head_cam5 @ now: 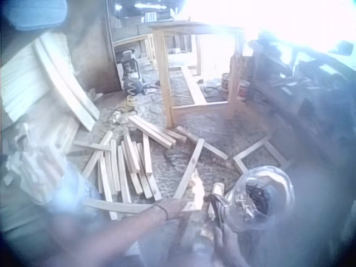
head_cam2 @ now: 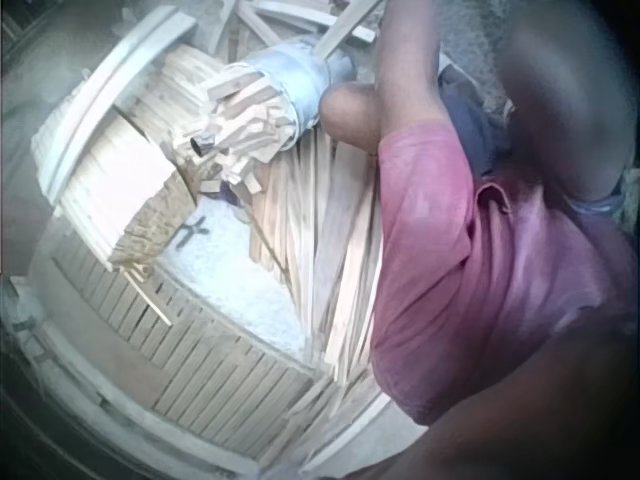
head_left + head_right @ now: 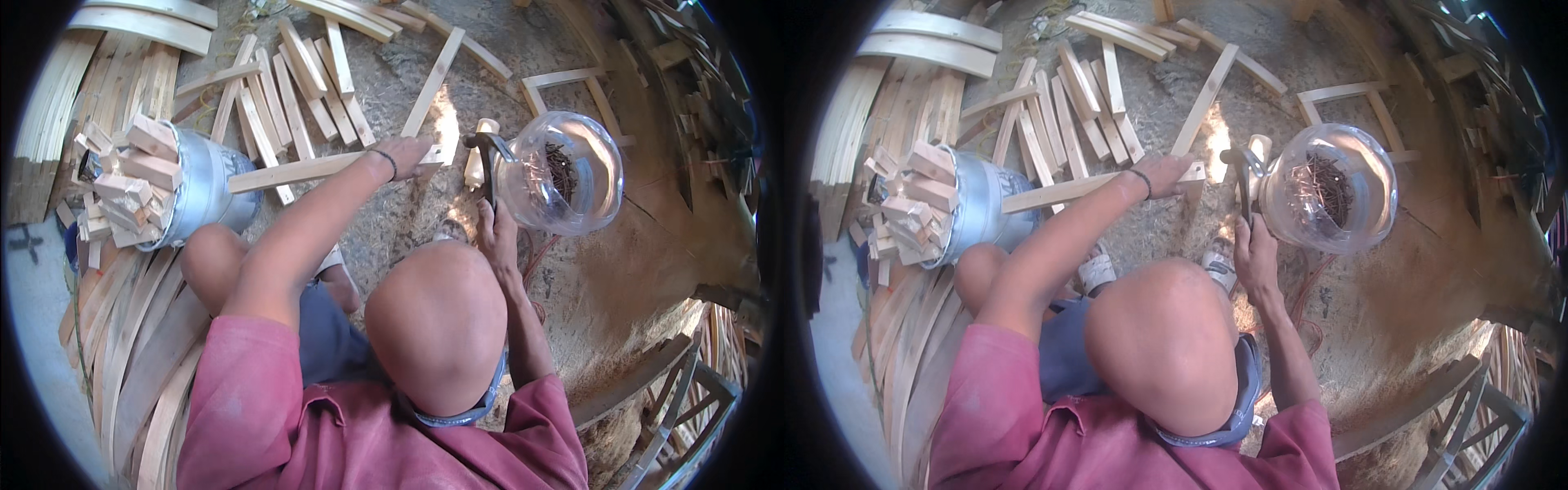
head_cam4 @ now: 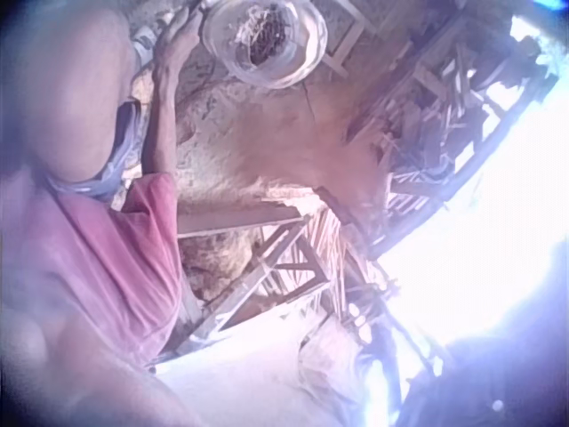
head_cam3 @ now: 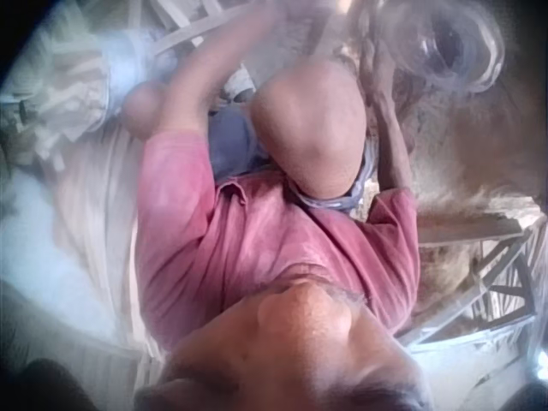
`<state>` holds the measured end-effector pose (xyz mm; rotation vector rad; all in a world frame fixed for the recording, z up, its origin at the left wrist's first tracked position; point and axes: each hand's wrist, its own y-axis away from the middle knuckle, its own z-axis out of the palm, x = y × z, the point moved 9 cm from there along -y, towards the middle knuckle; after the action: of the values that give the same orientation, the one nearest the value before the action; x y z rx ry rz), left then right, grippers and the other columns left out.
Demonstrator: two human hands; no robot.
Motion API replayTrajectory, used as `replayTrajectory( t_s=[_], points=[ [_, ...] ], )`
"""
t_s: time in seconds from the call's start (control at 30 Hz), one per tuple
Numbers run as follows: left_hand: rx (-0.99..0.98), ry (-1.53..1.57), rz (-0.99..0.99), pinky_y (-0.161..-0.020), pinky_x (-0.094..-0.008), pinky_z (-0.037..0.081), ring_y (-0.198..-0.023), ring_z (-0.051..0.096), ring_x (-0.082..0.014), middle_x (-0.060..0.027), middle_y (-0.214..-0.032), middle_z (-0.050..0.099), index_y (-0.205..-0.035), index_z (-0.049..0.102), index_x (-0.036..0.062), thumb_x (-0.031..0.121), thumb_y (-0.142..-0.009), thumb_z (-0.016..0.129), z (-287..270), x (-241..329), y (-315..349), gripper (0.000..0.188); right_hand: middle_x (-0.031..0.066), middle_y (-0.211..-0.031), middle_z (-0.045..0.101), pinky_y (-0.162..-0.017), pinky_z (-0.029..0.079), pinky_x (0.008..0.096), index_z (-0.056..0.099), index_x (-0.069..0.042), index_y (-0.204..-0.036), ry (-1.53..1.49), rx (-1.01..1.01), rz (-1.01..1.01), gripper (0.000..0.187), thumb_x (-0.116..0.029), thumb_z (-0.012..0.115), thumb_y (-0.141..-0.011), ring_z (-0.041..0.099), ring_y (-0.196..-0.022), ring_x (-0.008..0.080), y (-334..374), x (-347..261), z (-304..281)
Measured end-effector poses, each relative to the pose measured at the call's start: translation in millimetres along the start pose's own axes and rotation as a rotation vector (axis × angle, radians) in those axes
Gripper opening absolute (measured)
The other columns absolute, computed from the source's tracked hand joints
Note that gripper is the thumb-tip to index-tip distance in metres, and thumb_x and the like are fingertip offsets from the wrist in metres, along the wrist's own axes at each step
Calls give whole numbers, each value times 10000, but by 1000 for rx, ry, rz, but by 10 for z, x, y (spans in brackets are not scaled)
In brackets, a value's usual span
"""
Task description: The person applies glue to wood pieces, aligns them into a rectangular frame, and secures the joints using a hammer and nails.
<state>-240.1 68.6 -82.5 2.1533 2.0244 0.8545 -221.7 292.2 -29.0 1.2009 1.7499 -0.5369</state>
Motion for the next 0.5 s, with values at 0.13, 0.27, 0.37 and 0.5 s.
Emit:
replayTrajectory(
  t_s=[0.13,0.27,0.37,0.5],
  points=[
    [-5,-4,-40,-873,-518,539,-1043,676,-420,-226,-1069,701,-1166,479,49,267,-892,709,-80,-55,6,419,167,-655,601,-574,475,399,577,1,-1040,30,-35,6,224,-217,530,-1046,625,-574,242,53,-276,19],
    [-3,5,-42,-890,-510,535,-1057,673,-412,-203,-1091,698,-1158,498,41,271,-887,715,-138,59,-6,416,215,-677,618,-608,479,433,581,1,-1032,89,-47,63,243,-236,532,-1042,639,-602,329,109,38,190],
    [33,-10,-26,-914,-509,528,-1091,662,-402,-200,-1148,671,-1167,512,35,278,-881,719,-158,100,-35,428,287,-755,634,-668,470,524,564,-5,-1064,153,-81,116,254,-255,525,-1040,637,-726,489,90,241,289],
    [174,27,-34,-965,-490,516,-1141,637,-383,-186,-1212,637,-1204,533,43,272,-850,731,-159,-29,10,466,337,-867,647,-732,445,588,543,-21,-1087,261,-141,136,268,-283,516,-1037,601,-894,564,58,126,328]
  ],
)
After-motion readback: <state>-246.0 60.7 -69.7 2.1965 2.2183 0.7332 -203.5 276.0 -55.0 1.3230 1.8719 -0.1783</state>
